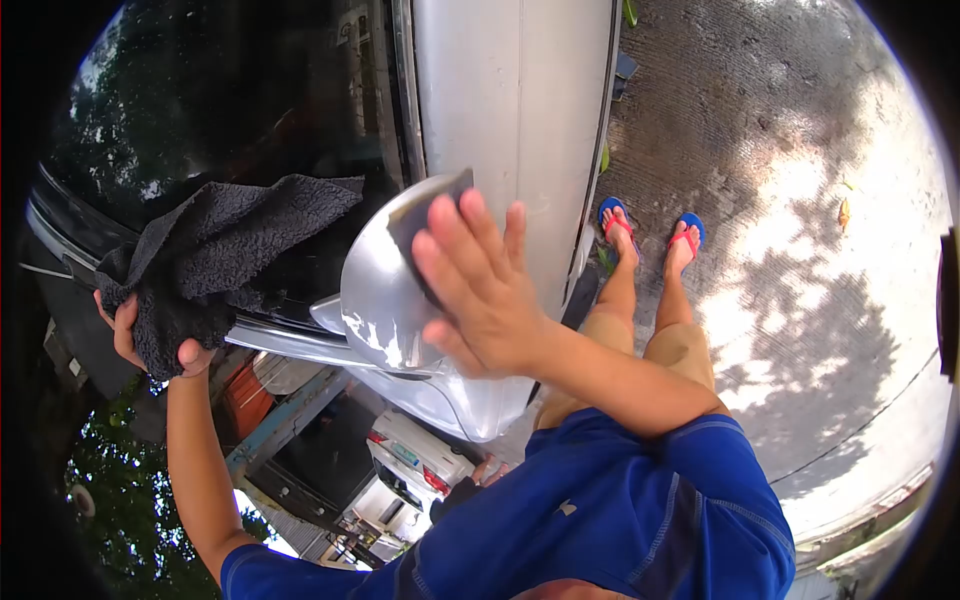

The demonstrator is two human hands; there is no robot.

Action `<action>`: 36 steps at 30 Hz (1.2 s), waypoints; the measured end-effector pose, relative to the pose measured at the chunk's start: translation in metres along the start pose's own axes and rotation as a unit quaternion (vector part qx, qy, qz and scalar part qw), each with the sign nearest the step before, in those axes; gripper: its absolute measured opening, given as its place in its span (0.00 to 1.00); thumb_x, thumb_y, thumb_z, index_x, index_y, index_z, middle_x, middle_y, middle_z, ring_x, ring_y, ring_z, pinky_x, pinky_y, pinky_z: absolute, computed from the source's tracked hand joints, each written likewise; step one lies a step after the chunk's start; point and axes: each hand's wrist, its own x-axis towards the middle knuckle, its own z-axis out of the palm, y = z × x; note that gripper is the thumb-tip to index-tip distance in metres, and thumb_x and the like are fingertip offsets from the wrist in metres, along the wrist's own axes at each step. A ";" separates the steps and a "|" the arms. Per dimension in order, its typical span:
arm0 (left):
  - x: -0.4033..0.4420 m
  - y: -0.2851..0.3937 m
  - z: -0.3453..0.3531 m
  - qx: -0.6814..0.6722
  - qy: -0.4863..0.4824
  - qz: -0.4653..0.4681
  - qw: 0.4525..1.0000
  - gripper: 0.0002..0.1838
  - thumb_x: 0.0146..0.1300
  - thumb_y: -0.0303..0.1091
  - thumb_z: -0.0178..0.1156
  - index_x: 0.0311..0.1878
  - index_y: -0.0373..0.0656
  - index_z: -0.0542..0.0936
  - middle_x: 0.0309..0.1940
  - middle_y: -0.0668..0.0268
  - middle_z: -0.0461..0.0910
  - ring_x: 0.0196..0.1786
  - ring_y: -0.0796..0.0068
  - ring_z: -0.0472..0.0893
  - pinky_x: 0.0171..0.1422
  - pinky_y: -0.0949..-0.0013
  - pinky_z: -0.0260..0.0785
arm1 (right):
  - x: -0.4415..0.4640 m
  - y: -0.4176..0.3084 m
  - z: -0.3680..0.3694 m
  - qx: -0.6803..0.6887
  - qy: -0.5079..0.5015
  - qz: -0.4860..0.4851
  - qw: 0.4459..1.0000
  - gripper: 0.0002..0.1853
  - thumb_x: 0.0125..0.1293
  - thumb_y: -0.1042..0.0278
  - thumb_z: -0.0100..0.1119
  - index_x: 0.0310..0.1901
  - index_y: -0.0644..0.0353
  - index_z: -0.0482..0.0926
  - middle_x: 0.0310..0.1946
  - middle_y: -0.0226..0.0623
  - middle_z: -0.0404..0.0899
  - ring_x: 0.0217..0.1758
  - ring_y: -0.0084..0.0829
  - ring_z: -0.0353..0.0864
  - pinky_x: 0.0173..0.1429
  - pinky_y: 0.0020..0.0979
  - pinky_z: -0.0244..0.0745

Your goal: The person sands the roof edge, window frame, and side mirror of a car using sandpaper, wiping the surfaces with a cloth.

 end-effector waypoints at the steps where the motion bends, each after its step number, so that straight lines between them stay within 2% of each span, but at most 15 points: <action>1: 0.001 0.000 -0.002 0.003 -0.002 0.001 1.000 0.51 0.63 0.80 0.66 0.71 0.45 0.67 0.80 0.42 0.58 0.83 0.40 0.65 0.89 0.38 0.57 | 0.016 0.004 -0.008 0.030 0.017 0.055 0.998 0.35 0.88 0.44 0.38 0.86 0.57 0.62 0.90 0.42 0.54 0.95 0.47 0.38 0.92 0.58 0.20; 6: 0.007 0.008 0.010 -0.011 0.011 0.002 1.000 0.51 0.66 0.80 0.62 0.70 0.41 0.67 0.75 0.44 0.65 0.82 0.40 0.65 0.89 0.38 0.53 | -0.075 -0.005 0.036 -0.080 -0.011 -0.101 0.992 0.40 0.86 0.43 0.40 0.86 0.67 0.55 0.89 0.53 0.52 0.94 0.51 0.44 0.91 0.60 0.25; 10: 0.015 0.007 -0.004 0.116 -0.040 0.114 0.986 0.46 0.72 0.76 0.59 0.67 0.36 0.71 0.75 0.48 0.67 0.81 0.40 0.67 0.89 0.37 0.52 | -0.109 -0.037 0.037 -0.036 -0.047 -0.051 0.997 0.40 0.87 0.44 0.39 0.86 0.67 0.54 0.89 0.53 0.50 0.94 0.51 0.42 0.91 0.60 0.26; 13: 0.031 0.016 -0.008 0.136 -0.089 0.152 0.975 0.44 0.71 0.74 0.62 0.60 0.35 0.72 0.62 0.46 0.78 0.73 0.37 0.75 0.83 0.37 0.62 | -0.095 -0.028 0.040 -0.030 -0.047 -0.053 0.997 0.39 0.88 0.45 0.39 0.87 0.67 0.54 0.90 0.53 0.48 0.94 0.51 0.41 0.91 0.61 0.26; 15: 0.018 0.062 0.004 0.047 -0.052 0.025 0.997 0.39 0.70 0.74 0.63 0.54 0.41 0.69 0.56 0.37 0.79 0.59 0.38 0.82 0.72 0.35 0.73 | -0.073 -0.014 0.023 -0.029 -0.040 -0.018 0.999 0.41 0.88 0.44 0.38 0.87 0.70 0.50 0.89 0.61 0.43 0.94 0.57 0.38 0.91 0.61 0.27; 17: 0.022 0.120 0.028 -0.112 -0.127 0.027 0.985 0.33 0.66 0.64 0.70 0.46 0.41 0.72 0.53 0.37 0.78 0.55 0.37 0.83 0.61 0.40 0.80 | -0.016 0.002 0.000 0.072 0.017 0.077 0.994 0.41 0.88 0.43 0.37 0.87 0.69 0.50 0.90 0.62 0.40 0.94 0.58 0.36 0.91 0.60 0.25; 20: 0.020 0.168 0.106 -0.099 -0.094 -0.020 0.990 0.29 0.59 0.53 0.80 0.45 0.40 0.76 0.58 0.39 0.79 0.67 0.27 0.78 0.71 0.34 0.72 | -0.057 -0.017 0.027 0.064 -0.003 0.034 0.997 0.42 0.88 0.43 0.36 0.87 0.71 0.47 0.90 0.63 0.38 0.93 0.61 0.37 0.91 0.60 0.27; 21: 0.007 0.169 0.122 -0.186 -0.057 -0.093 0.976 0.32 0.57 0.53 0.84 0.50 0.39 0.79 0.62 0.36 0.79 0.71 0.29 0.77 0.73 0.37 0.72 | -0.081 -0.025 0.040 0.045 -0.015 0.007 0.999 0.43 0.88 0.43 0.36 0.87 0.71 0.46 0.90 0.64 0.38 0.93 0.62 0.37 0.91 0.60 0.28; 23: 0.008 0.177 0.125 -0.178 -0.093 -0.087 0.976 0.36 0.58 0.55 0.83 0.59 0.39 0.81 0.64 0.38 0.80 0.69 0.35 0.79 0.72 0.42 0.75 | -0.078 -0.022 0.036 -0.001 -0.017 -0.004 1.000 0.43 0.88 0.43 0.36 0.87 0.72 0.45 0.90 0.64 0.37 0.93 0.63 0.35 0.90 0.61 0.26; 24: 0.018 0.186 0.123 -0.146 -0.117 -0.047 0.981 0.35 0.58 0.50 0.84 0.63 0.40 0.84 0.60 0.43 0.83 0.66 0.41 0.81 0.68 0.48 0.78 | -0.044 -0.013 0.020 0.012 0.010 0.023 1.000 0.43 0.88 0.43 0.36 0.87 0.72 0.46 0.90 0.63 0.38 0.93 0.62 0.34 0.91 0.61 0.25; 26: 0.032 0.194 0.123 -0.078 -0.131 -0.038 0.988 0.26 0.54 0.42 0.85 0.51 0.38 0.87 0.50 0.47 0.86 0.55 0.46 0.83 0.56 0.53 0.81 | 0.006 0.000 -0.003 0.077 0.040 0.087 0.993 0.42 0.88 0.42 0.36 0.87 0.72 0.48 0.90 0.61 0.38 0.94 0.62 0.33 0.90 0.63 0.22; 29: 0.062 0.195 0.128 -0.022 -0.096 0.027 0.995 0.18 0.57 0.36 0.83 0.41 0.34 0.85 0.35 0.52 0.87 0.41 0.50 0.86 0.46 0.56 0.80 | -0.075 -0.022 0.059 0.065 0.066 0.020 0.996 0.42 0.88 0.43 0.37 0.87 0.72 0.47 0.90 0.61 0.39 0.93 0.62 0.35 0.89 0.65 0.23; 30: 0.071 0.197 0.130 -0.015 -0.082 0.068 0.994 0.17 0.57 0.34 0.83 0.39 0.34 0.85 0.33 0.53 0.86 0.38 0.50 0.85 0.42 0.56 0.80 | -0.104 -0.034 0.068 0.018 0.002 0.000 1.000 0.43 0.86 0.45 0.42 0.87 0.71 0.47 0.90 0.61 0.40 0.93 0.63 0.36 0.89 0.67 0.24; 32: 0.084 0.199 0.134 -0.033 -0.046 0.138 0.989 0.16 0.56 0.30 0.82 0.36 0.32 0.83 0.27 0.54 0.84 0.27 0.51 0.83 0.32 0.60 0.77 | -0.058 -0.016 0.046 -0.037 0.048 0.013 0.998 0.44 0.85 0.46 0.45 0.87 0.71 0.48 0.90 0.62 0.40 0.93 0.63 0.36 0.89 0.68 0.24; 36: 0.098 0.198 0.118 -0.074 0.006 0.167 0.983 0.14 0.57 0.26 0.78 0.36 0.31 0.81 0.25 0.56 0.82 0.26 0.55 0.82 0.32 0.59 0.78 | -0.019 -0.018 0.033 -0.010 0.090 0.017 0.996 0.43 0.83 0.47 0.48 0.87 0.68 0.52 0.90 0.57 0.43 0.93 0.62 0.38 0.88 0.69 0.25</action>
